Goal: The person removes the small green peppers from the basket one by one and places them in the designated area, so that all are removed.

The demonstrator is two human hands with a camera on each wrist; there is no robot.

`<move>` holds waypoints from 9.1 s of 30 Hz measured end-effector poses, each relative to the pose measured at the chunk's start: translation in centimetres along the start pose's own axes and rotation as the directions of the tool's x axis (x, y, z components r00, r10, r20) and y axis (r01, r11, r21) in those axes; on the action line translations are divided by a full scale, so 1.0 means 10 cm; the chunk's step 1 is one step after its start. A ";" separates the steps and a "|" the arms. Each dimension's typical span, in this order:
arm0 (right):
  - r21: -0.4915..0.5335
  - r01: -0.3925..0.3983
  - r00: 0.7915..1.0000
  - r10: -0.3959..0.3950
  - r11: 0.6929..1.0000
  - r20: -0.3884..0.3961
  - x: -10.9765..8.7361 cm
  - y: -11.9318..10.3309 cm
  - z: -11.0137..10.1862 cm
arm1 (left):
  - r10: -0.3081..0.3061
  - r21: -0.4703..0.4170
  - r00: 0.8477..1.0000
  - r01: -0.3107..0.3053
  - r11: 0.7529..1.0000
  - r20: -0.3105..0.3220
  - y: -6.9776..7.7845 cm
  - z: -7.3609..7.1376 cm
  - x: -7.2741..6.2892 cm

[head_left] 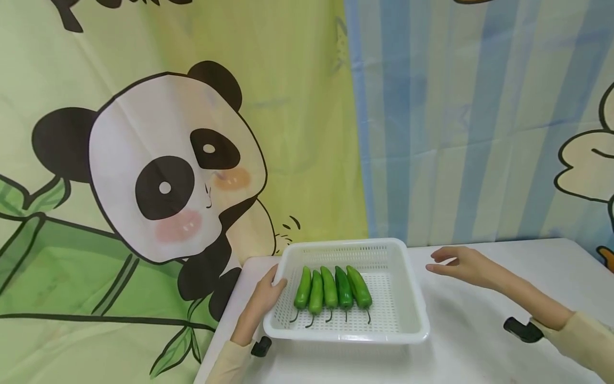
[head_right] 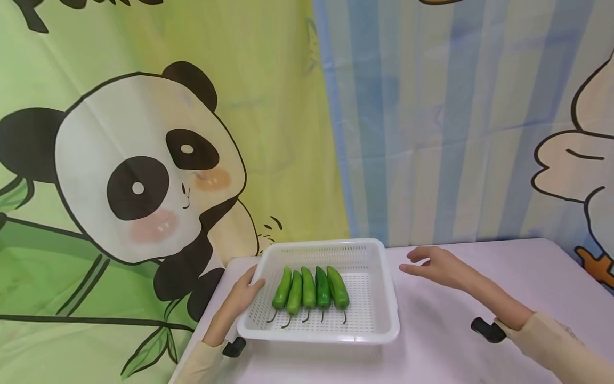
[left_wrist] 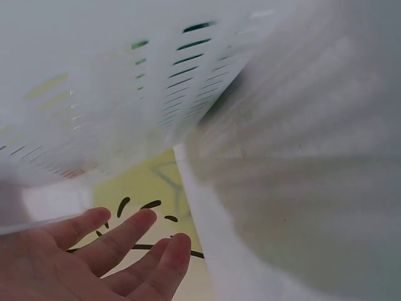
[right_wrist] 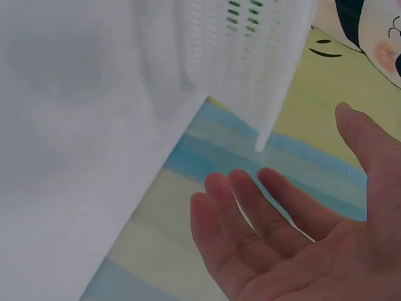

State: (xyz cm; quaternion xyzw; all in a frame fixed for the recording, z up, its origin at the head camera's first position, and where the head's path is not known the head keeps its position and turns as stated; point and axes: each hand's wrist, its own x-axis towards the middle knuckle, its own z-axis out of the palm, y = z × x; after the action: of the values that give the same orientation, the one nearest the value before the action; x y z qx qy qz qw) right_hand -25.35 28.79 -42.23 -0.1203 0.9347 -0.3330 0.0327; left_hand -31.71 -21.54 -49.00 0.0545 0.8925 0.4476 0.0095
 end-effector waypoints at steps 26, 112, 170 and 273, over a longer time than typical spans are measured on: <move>0.210 -0.150 0.930 0.065 0.966 0.363 0.61 -0.73 -0.17 | 0.004 -0.028 1.000 -0.003 1.000 0.011 -0.02 -0.01 0.03; -0.090 -0.331 0.864 0.340 0.939 0.371 1.34 -0.94 1.22 | -0.013 -0.026 1.000 0.013 1.000 0.011 -0.02 0.02 0.02; 0.207 -0.450 0.819 0.310 0.869 0.483 0.56 0.40 -0.42 | -0.045 -0.051 0.999 0.045 0.998 0.014 0.01 -0.01 0.05; -0.095 -0.165 0.854 0.191 0.982 0.485 1.15 -1.10 0.09 | -0.044 -0.089 0.998 0.047 0.995 0.037 -0.01 0.00 0.03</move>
State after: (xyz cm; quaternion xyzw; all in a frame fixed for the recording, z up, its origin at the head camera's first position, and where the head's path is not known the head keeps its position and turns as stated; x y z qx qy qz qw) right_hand -34.11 17.18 -35.81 -0.1147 0.9107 -0.2635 0.2968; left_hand -31.99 -21.56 -49.08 0.0414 0.8723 0.4857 0.0376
